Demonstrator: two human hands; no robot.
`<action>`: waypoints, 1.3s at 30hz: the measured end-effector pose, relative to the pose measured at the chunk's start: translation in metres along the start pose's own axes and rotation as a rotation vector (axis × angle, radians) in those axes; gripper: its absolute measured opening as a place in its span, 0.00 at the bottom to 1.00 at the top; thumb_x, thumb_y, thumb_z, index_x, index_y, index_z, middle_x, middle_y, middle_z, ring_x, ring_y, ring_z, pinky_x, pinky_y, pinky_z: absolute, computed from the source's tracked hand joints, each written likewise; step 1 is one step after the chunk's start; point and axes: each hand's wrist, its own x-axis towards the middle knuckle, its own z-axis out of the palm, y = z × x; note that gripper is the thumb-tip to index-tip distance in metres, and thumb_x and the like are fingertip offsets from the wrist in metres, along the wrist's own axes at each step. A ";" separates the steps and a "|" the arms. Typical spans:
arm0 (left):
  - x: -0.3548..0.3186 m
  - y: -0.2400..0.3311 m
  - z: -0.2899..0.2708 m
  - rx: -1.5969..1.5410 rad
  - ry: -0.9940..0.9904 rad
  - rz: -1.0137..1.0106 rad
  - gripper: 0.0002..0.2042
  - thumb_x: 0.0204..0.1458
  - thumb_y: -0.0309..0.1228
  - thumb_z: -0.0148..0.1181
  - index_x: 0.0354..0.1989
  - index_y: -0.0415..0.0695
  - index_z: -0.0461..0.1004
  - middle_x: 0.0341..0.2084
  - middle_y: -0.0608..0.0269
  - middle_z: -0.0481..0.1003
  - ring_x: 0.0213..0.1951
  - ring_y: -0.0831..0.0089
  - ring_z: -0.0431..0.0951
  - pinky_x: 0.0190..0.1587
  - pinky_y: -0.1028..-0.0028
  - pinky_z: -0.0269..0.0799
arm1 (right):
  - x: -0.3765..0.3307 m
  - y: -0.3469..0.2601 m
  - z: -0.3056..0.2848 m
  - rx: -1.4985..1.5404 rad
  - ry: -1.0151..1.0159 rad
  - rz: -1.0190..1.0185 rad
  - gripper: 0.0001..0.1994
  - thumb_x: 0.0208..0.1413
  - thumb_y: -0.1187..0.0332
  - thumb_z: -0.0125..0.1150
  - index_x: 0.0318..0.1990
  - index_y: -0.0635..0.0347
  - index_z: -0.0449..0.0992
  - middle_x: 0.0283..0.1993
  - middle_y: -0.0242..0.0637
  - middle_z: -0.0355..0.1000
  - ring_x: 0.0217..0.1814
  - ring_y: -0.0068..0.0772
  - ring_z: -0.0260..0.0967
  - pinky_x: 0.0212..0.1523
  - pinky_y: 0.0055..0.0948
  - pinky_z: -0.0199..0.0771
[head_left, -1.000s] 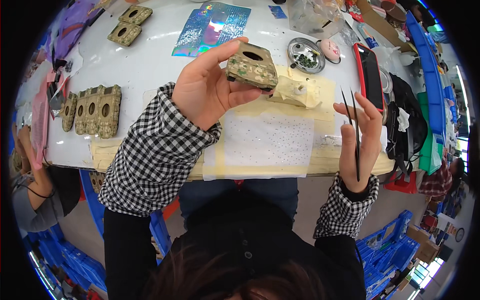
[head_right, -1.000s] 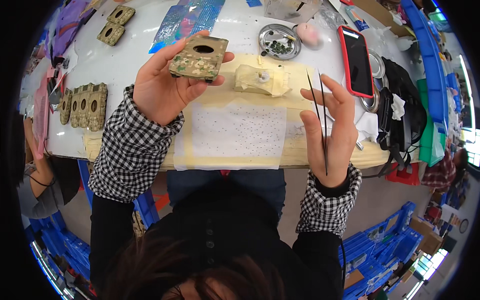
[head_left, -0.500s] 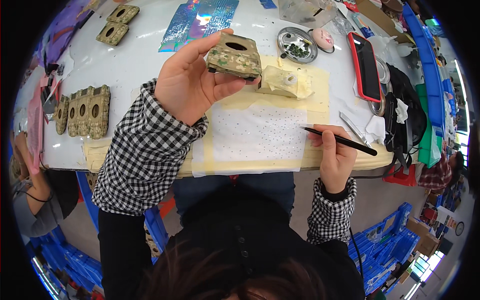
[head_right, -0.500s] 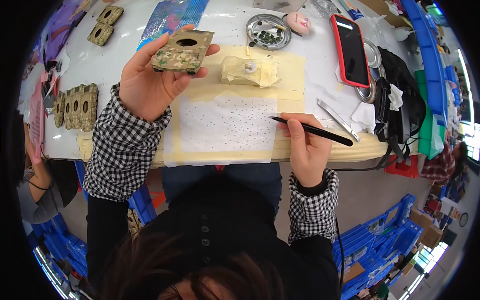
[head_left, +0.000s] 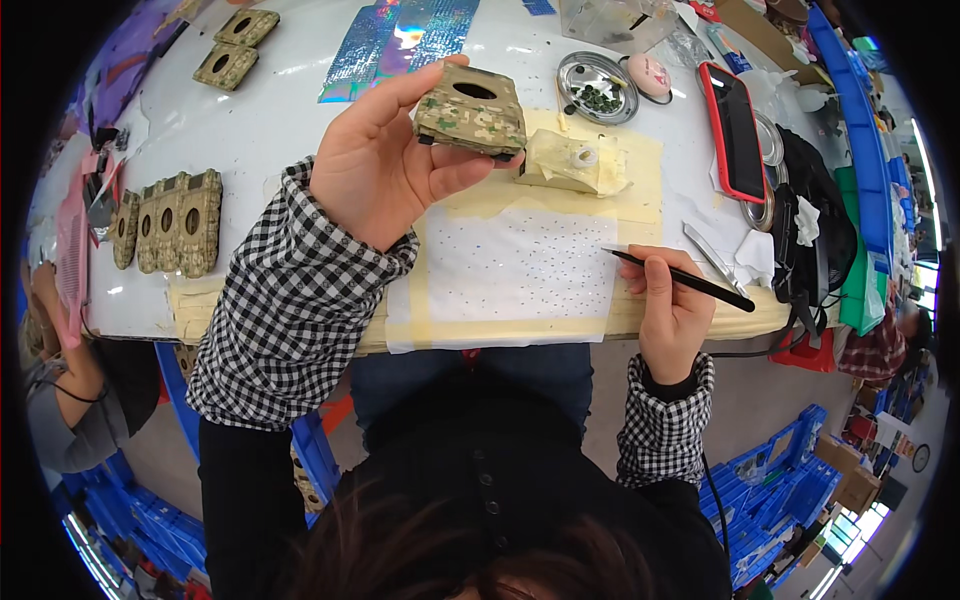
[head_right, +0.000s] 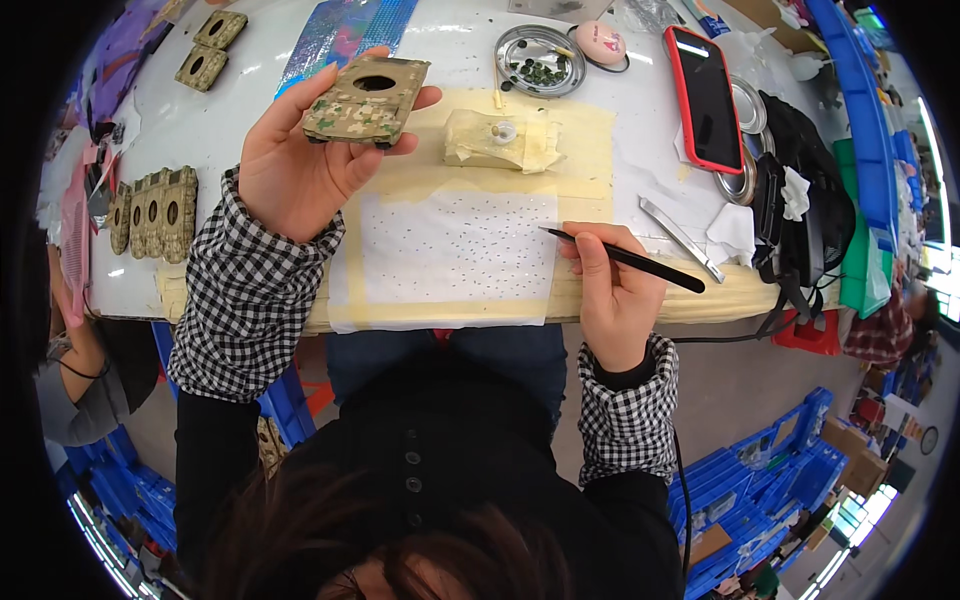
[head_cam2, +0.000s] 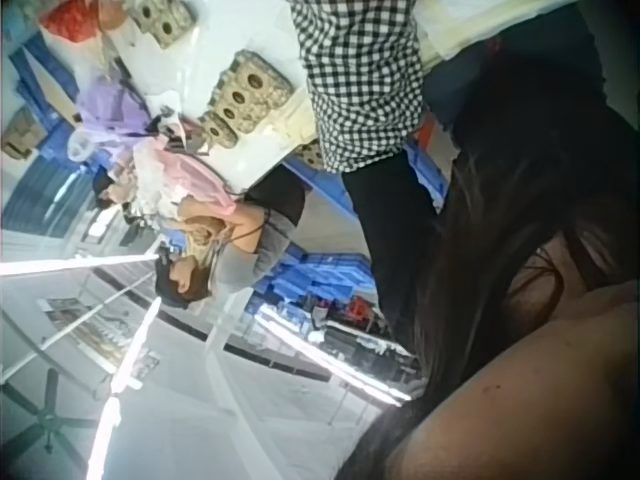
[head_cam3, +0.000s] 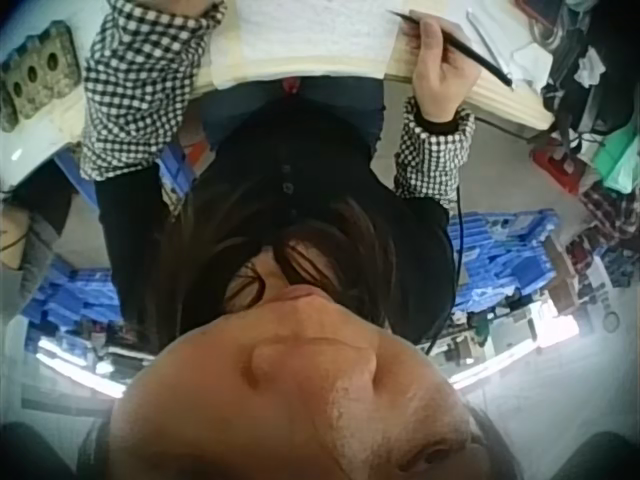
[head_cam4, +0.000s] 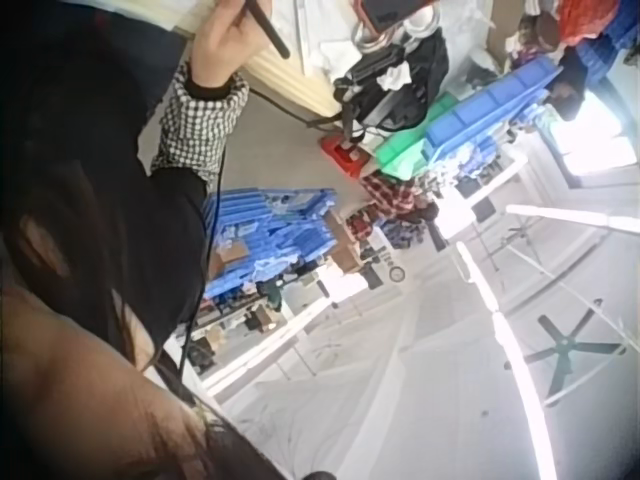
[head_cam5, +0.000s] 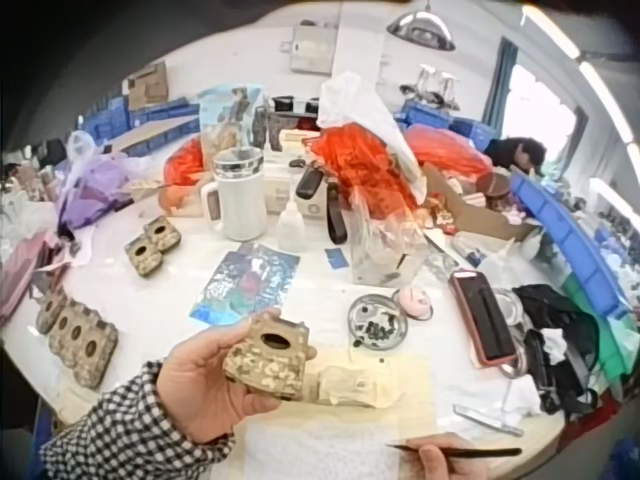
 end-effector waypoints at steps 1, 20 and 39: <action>0.000 0.000 0.000 -0.001 -0.002 0.001 0.23 0.63 0.38 0.36 0.62 0.38 0.54 0.56 0.30 0.59 0.47 0.51 0.75 0.42 0.72 0.81 | 0.000 0.000 0.000 -0.001 0.001 -0.003 0.08 0.61 0.72 0.52 0.38 0.69 0.75 0.29 0.35 0.74 0.30 0.17 0.67 0.32 0.15 0.66; -0.002 0.000 0.000 -0.002 0.002 0.007 0.22 0.62 0.38 0.37 0.61 0.39 0.55 0.54 0.31 0.62 0.46 0.52 0.76 0.40 0.72 0.82 | 0.010 -0.014 -0.005 0.109 -0.004 -0.087 0.10 0.62 0.71 0.50 0.40 0.71 0.74 0.34 0.39 0.74 0.34 0.22 0.70 0.34 0.18 0.68; -0.007 0.005 0.020 -0.023 0.167 -0.069 0.22 0.61 0.40 0.42 0.61 0.44 0.55 0.48 0.51 0.72 0.41 0.55 0.79 0.36 0.72 0.81 | 0.087 -0.087 0.046 0.295 -0.347 -0.372 0.08 0.59 0.73 0.54 0.40 0.71 0.75 0.37 0.39 0.74 0.37 0.23 0.70 0.40 0.20 0.71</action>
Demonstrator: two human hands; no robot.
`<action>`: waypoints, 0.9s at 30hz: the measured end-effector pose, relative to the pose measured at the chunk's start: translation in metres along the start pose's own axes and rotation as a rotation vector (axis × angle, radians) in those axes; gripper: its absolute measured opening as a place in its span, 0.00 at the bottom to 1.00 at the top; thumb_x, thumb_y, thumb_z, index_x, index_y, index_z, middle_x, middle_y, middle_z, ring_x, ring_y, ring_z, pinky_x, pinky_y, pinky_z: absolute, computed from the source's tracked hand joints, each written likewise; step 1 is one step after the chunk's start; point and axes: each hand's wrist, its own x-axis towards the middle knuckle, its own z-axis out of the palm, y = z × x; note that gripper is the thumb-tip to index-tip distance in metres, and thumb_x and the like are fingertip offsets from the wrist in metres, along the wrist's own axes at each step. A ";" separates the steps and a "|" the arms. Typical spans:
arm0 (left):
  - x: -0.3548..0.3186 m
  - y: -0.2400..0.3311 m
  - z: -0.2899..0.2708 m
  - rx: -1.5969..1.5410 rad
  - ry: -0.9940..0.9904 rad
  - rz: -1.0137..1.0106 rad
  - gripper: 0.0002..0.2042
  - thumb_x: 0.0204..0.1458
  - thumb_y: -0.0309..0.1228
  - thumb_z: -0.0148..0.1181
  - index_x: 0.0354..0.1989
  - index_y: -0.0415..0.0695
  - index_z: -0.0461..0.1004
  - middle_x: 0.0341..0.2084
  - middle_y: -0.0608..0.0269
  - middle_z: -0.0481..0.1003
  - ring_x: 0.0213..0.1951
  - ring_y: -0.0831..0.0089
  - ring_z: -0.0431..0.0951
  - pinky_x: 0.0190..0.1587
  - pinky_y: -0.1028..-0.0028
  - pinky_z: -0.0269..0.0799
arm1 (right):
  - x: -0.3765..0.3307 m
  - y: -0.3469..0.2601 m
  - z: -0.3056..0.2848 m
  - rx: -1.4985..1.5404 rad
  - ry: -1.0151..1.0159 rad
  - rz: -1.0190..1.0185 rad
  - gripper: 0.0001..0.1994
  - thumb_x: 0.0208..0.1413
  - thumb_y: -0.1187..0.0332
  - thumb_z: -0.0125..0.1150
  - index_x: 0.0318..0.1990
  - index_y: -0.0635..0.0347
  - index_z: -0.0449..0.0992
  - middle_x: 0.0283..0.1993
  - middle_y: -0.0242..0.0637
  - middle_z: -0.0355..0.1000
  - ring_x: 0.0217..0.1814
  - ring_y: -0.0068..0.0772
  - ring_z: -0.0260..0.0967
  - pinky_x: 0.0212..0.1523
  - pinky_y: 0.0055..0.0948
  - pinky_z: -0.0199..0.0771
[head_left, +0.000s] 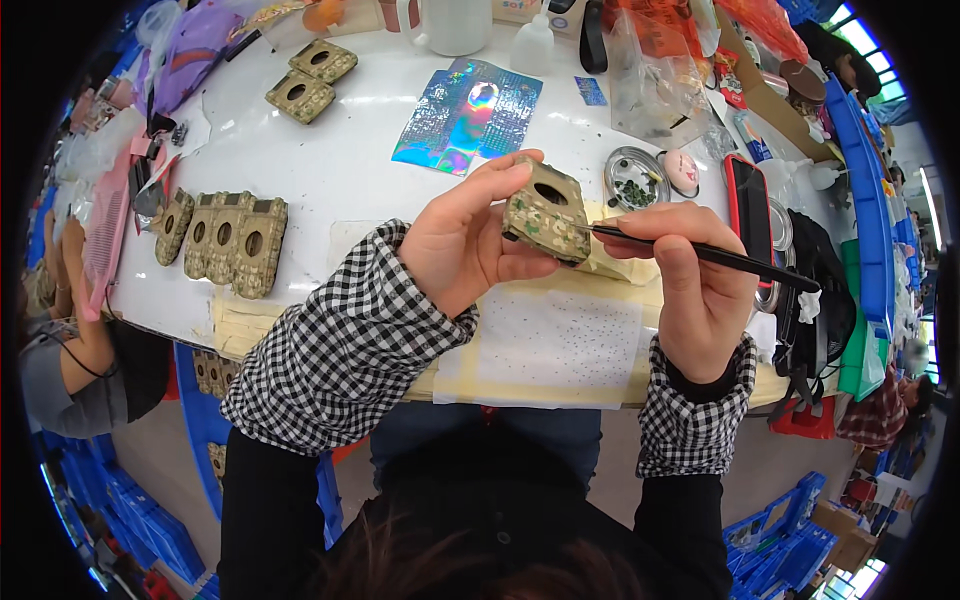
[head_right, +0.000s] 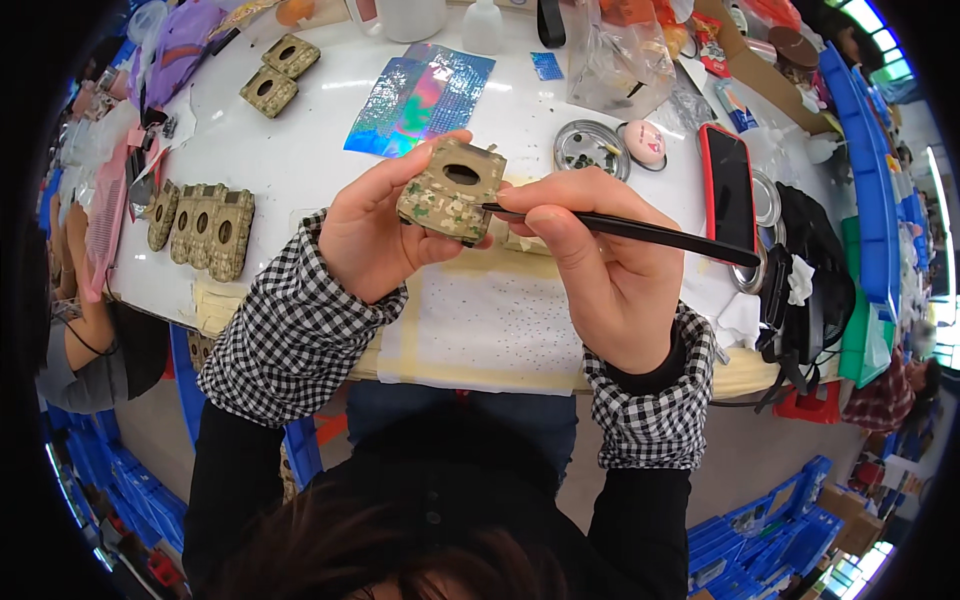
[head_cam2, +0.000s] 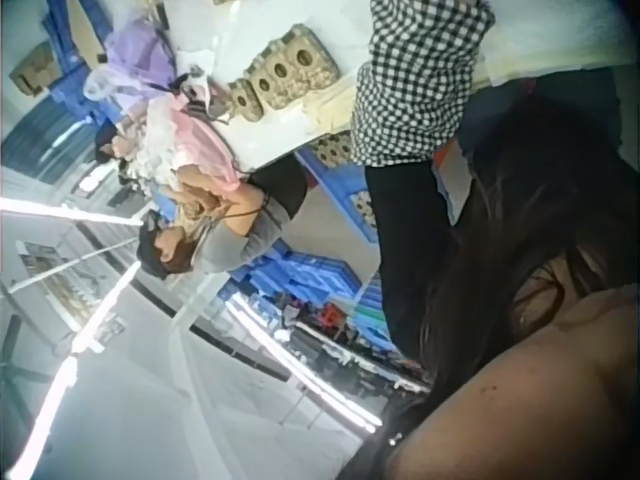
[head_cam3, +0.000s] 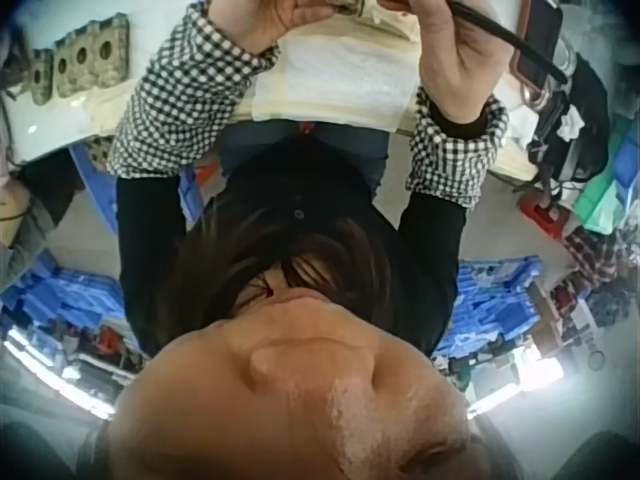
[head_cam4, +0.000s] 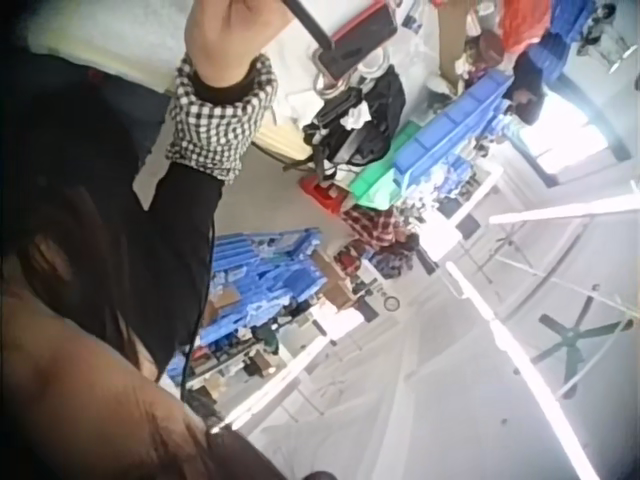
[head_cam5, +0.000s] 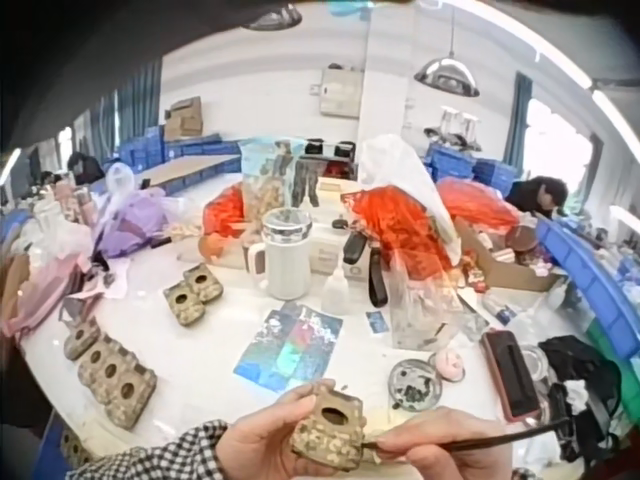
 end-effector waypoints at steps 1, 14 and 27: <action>0.000 0.000 0.000 -0.004 -0.004 -0.004 0.22 0.61 0.40 0.42 0.61 0.44 0.56 0.48 0.51 0.72 0.41 0.55 0.79 0.36 0.72 0.80 | 0.000 0.001 0.000 0.000 -0.006 -0.003 0.08 0.59 0.73 0.54 0.40 0.71 0.75 0.37 0.39 0.74 0.37 0.23 0.70 0.40 0.20 0.71; 0.001 -0.001 -0.002 0.020 -0.025 -0.008 0.22 0.61 0.40 0.42 0.61 0.44 0.56 0.48 0.50 0.71 0.41 0.54 0.79 0.35 0.73 0.81 | 0.001 0.004 -0.002 -0.021 -0.023 0.013 0.08 0.58 0.73 0.55 0.39 0.71 0.76 0.36 0.38 0.74 0.35 0.24 0.70 0.37 0.20 0.69; 0.000 0.000 0.001 0.038 0.005 0.002 0.22 0.61 0.40 0.42 0.61 0.43 0.55 0.48 0.50 0.72 0.41 0.56 0.79 0.36 0.72 0.81 | 0.002 0.004 -0.001 -0.103 -0.018 -0.019 0.07 0.57 0.73 0.56 0.38 0.69 0.77 0.35 0.37 0.75 0.33 0.24 0.68 0.35 0.21 0.66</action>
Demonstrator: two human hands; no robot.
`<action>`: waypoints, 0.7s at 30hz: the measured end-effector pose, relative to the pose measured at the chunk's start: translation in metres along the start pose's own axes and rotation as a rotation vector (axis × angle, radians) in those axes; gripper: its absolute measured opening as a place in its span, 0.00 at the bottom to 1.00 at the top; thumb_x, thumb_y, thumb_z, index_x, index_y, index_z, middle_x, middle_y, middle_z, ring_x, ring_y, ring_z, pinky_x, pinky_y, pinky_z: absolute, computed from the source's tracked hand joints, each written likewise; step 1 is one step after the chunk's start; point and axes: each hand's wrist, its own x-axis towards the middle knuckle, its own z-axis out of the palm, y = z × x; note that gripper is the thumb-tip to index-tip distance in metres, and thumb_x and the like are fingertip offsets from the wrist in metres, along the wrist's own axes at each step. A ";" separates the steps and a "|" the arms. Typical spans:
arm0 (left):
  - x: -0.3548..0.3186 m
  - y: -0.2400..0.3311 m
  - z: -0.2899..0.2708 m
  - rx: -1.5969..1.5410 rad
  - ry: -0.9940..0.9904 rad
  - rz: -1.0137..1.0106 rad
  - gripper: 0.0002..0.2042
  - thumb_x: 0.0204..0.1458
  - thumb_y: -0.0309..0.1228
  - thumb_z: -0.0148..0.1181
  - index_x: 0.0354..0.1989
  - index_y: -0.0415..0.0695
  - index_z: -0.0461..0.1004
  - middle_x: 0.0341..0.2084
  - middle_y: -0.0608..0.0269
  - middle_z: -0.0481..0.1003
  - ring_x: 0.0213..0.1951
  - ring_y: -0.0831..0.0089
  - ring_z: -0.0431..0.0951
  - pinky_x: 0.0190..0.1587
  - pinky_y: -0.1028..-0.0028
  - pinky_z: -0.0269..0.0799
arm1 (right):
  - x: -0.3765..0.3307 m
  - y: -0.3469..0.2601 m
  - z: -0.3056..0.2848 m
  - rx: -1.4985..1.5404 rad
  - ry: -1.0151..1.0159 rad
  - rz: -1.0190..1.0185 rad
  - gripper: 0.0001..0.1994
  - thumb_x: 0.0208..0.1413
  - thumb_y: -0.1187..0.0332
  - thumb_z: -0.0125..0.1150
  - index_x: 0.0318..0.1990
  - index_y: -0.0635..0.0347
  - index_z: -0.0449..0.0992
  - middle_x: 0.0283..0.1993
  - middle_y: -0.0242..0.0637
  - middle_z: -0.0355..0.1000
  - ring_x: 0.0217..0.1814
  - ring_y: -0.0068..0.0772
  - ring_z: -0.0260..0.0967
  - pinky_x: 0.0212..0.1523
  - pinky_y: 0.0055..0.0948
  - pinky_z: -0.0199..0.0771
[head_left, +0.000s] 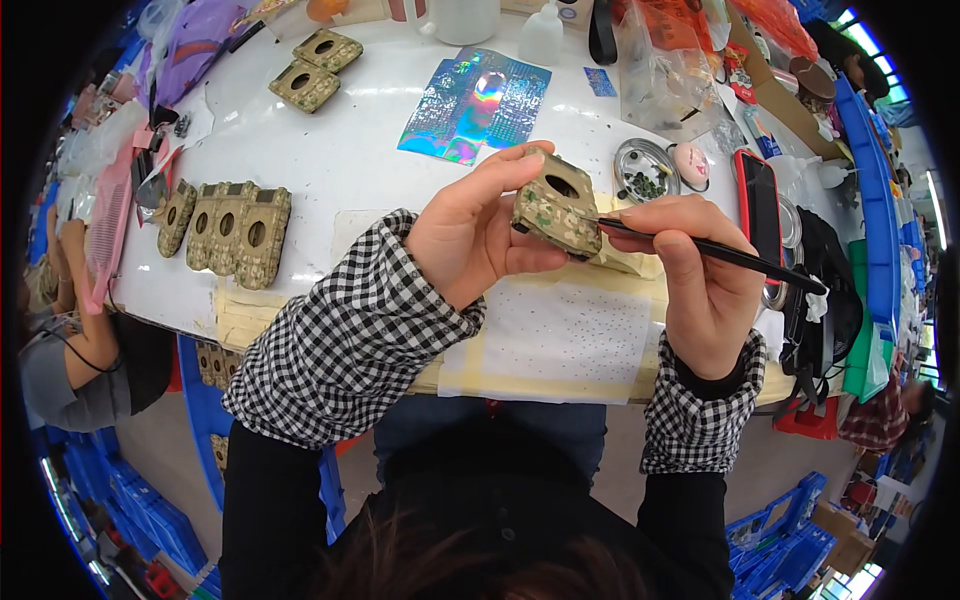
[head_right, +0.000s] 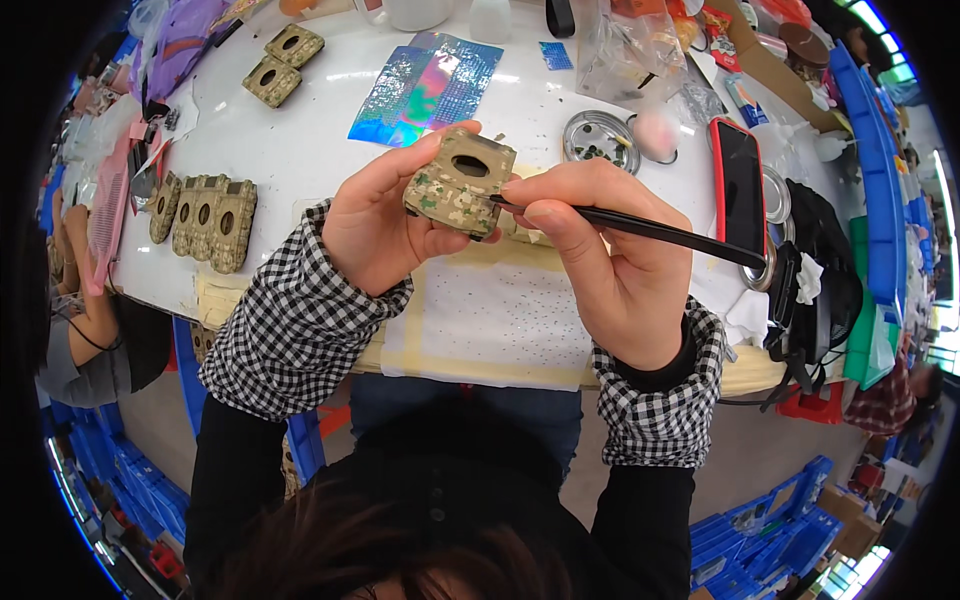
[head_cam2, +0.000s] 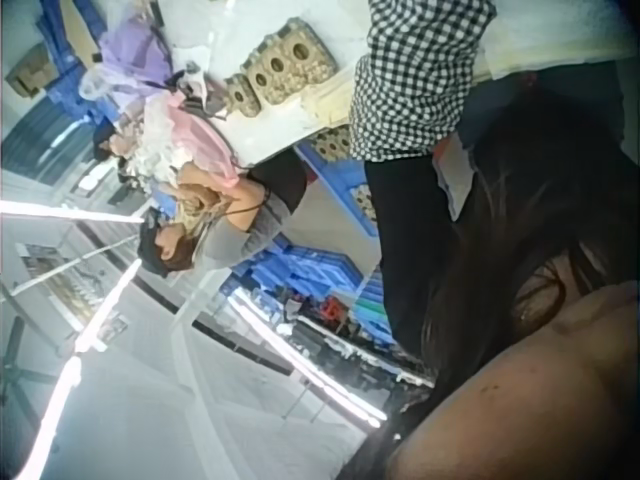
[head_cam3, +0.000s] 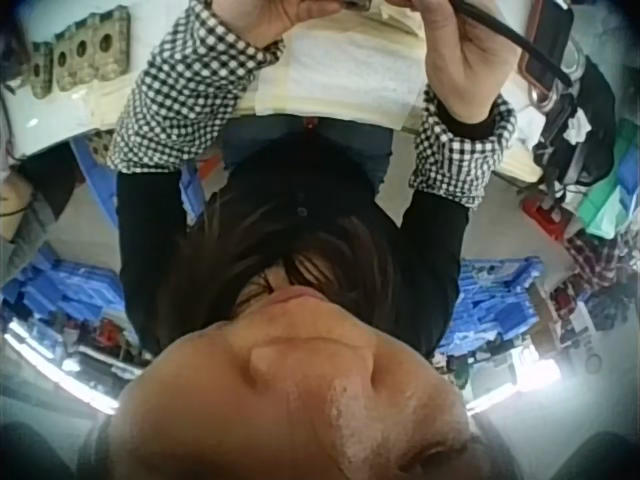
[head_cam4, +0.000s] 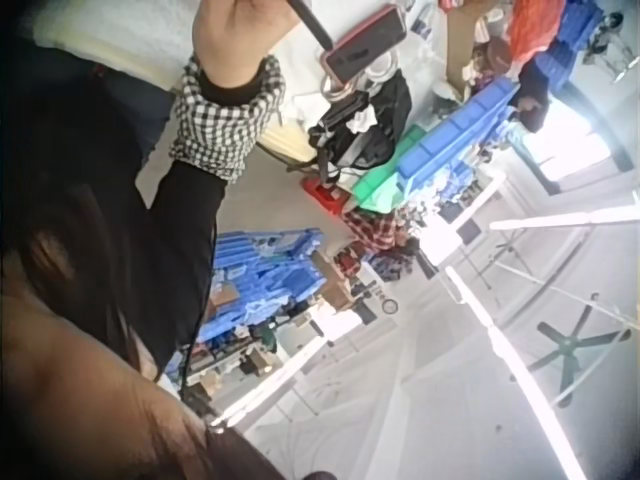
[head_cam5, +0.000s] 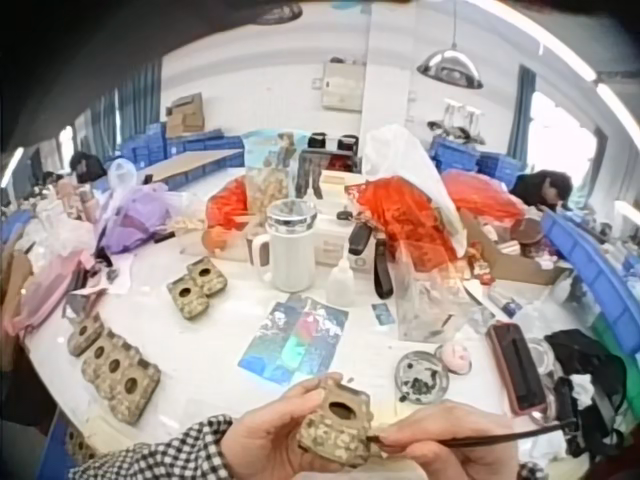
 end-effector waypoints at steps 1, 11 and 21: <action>0.000 0.000 0.000 0.001 0.004 -0.001 0.22 0.61 0.40 0.42 0.61 0.43 0.55 0.48 0.50 0.72 0.41 0.56 0.79 0.36 0.72 0.81 | 0.000 0.000 0.000 -0.008 -0.001 -0.001 0.07 0.57 0.73 0.56 0.37 0.69 0.77 0.34 0.37 0.75 0.33 0.24 0.68 0.35 0.21 0.66; 0.000 0.000 -0.002 -0.013 -0.014 0.005 0.23 0.61 0.39 0.42 0.62 0.42 0.55 0.47 0.50 0.72 0.42 0.56 0.78 0.37 0.71 0.81 | 0.000 0.002 0.000 -0.055 0.005 -0.041 0.07 0.55 0.73 0.58 0.37 0.68 0.77 0.34 0.37 0.75 0.33 0.26 0.68 0.34 0.22 0.66; -0.001 0.000 0.001 -0.003 0.005 0.009 0.23 0.61 0.39 0.43 0.62 0.41 0.55 0.48 0.50 0.71 0.42 0.57 0.78 0.38 0.72 0.81 | 0.000 0.001 0.000 -0.060 0.010 -0.030 0.08 0.56 0.71 0.58 0.37 0.68 0.77 0.34 0.37 0.75 0.33 0.26 0.68 0.35 0.22 0.66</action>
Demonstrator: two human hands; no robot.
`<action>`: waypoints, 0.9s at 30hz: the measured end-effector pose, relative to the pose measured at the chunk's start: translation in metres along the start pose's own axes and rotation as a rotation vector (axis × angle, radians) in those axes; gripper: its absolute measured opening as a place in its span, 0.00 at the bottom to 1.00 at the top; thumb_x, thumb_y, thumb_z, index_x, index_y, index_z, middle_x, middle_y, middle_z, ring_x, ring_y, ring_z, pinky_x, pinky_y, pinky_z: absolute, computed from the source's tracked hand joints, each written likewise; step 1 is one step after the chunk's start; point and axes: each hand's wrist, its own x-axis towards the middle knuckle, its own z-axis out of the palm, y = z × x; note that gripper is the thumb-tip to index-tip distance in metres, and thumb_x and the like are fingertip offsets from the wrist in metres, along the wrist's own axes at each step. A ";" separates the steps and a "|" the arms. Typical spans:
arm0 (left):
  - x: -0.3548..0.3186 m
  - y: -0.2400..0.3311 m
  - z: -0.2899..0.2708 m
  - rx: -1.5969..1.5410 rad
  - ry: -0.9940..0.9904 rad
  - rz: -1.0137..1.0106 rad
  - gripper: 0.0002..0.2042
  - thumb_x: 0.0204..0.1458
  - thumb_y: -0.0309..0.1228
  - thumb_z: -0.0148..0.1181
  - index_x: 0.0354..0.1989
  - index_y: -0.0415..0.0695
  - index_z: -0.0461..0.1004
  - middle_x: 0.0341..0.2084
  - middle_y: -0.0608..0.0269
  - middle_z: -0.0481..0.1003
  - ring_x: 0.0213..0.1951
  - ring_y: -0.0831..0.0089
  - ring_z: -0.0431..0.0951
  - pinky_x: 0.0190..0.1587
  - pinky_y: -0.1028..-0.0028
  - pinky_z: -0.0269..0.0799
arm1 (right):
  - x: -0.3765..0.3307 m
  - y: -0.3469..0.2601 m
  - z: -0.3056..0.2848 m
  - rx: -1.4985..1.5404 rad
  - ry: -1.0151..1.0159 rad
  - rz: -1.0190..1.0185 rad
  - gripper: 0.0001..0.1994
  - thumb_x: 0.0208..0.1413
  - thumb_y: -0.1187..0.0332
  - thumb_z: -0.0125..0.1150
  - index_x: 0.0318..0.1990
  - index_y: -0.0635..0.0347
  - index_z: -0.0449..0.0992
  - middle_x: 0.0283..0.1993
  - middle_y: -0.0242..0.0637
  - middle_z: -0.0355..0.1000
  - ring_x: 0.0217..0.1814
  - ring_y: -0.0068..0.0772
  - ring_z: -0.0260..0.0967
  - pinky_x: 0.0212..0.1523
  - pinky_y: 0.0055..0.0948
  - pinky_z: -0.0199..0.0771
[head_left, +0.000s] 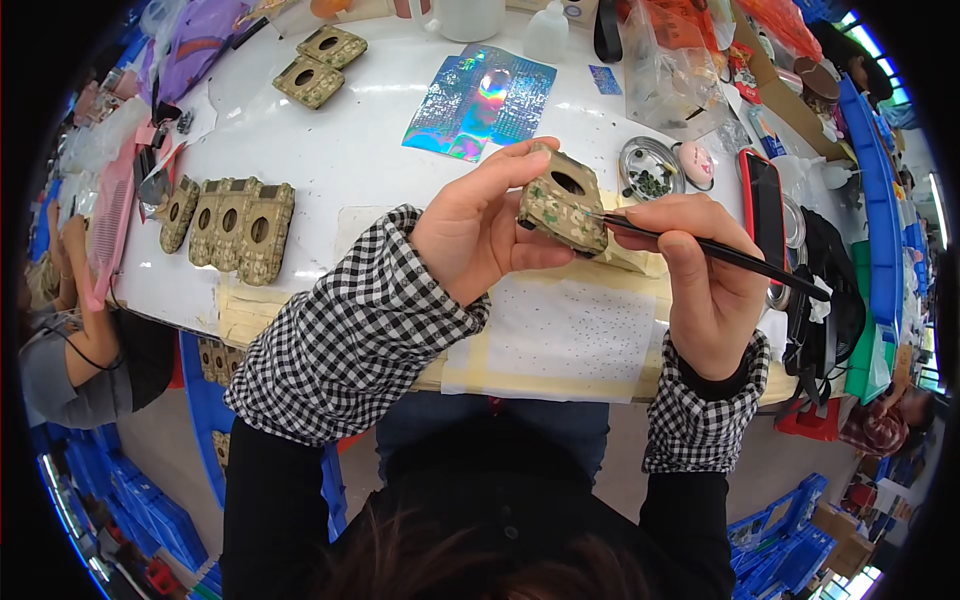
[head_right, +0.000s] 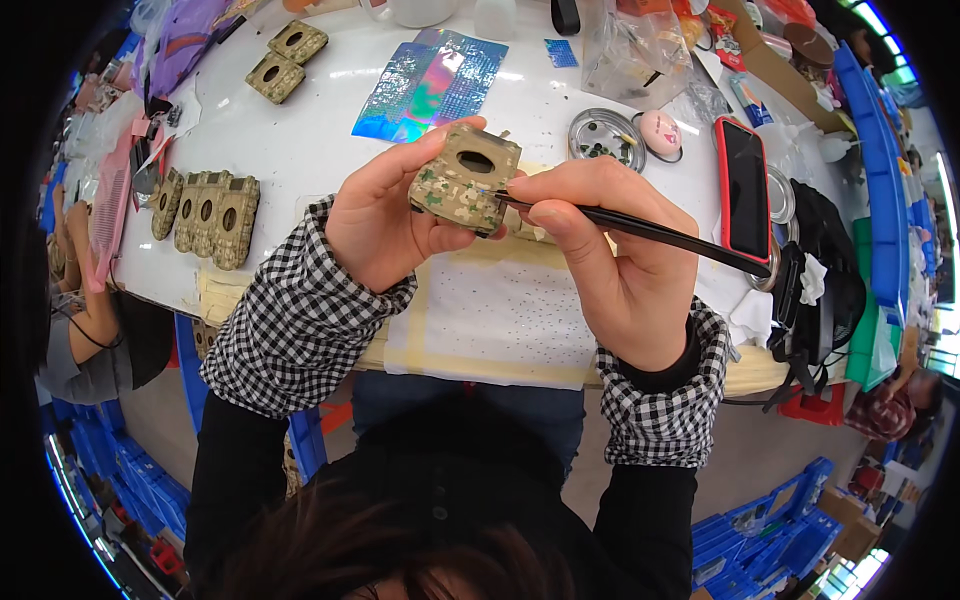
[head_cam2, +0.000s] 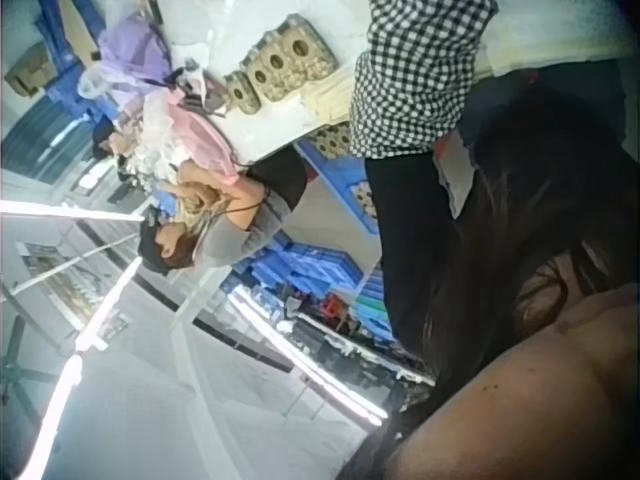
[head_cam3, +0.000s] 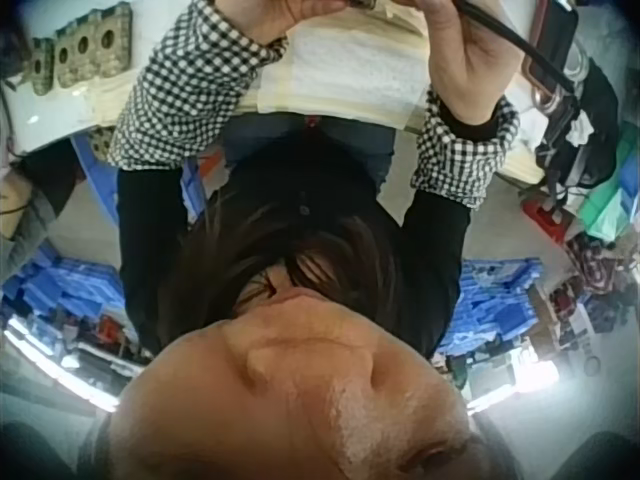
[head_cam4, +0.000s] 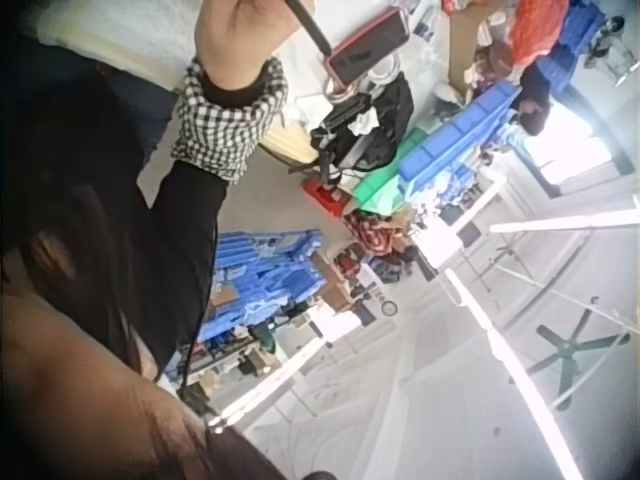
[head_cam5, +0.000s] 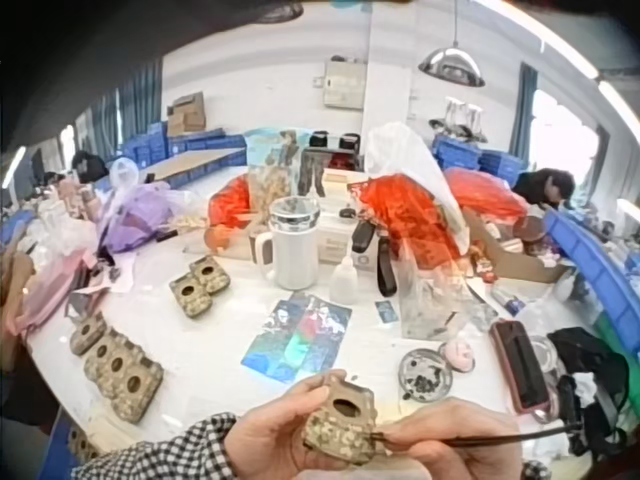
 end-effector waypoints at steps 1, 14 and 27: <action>0.000 0.000 0.001 0.005 0.006 0.000 0.23 0.61 0.39 0.43 0.61 0.41 0.55 0.48 0.50 0.71 0.42 0.57 0.78 0.38 0.72 0.81 | 0.000 0.001 0.000 0.002 0.001 -0.003 0.08 0.56 0.71 0.58 0.37 0.68 0.77 0.34 0.37 0.75 0.33 0.26 0.68 0.35 0.22 0.67; 0.000 0.000 0.000 0.010 0.008 0.001 0.23 0.60 0.40 0.44 0.61 0.42 0.56 0.48 0.50 0.71 0.43 0.60 0.78 0.38 0.72 0.81 | -0.001 0.001 0.001 0.005 0.000 -0.007 0.08 0.56 0.72 0.57 0.38 0.68 0.77 0.35 0.38 0.76 0.35 0.27 0.69 0.37 0.22 0.68; 0.001 -0.001 -0.002 0.010 0.006 0.001 0.21 0.61 0.40 0.44 0.59 0.42 0.58 0.48 0.50 0.72 0.41 0.57 0.78 0.38 0.71 0.80 | -0.001 0.000 0.000 0.005 -0.002 -0.022 0.07 0.56 0.72 0.58 0.38 0.69 0.77 0.35 0.38 0.76 0.35 0.27 0.69 0.37 0.23 0.68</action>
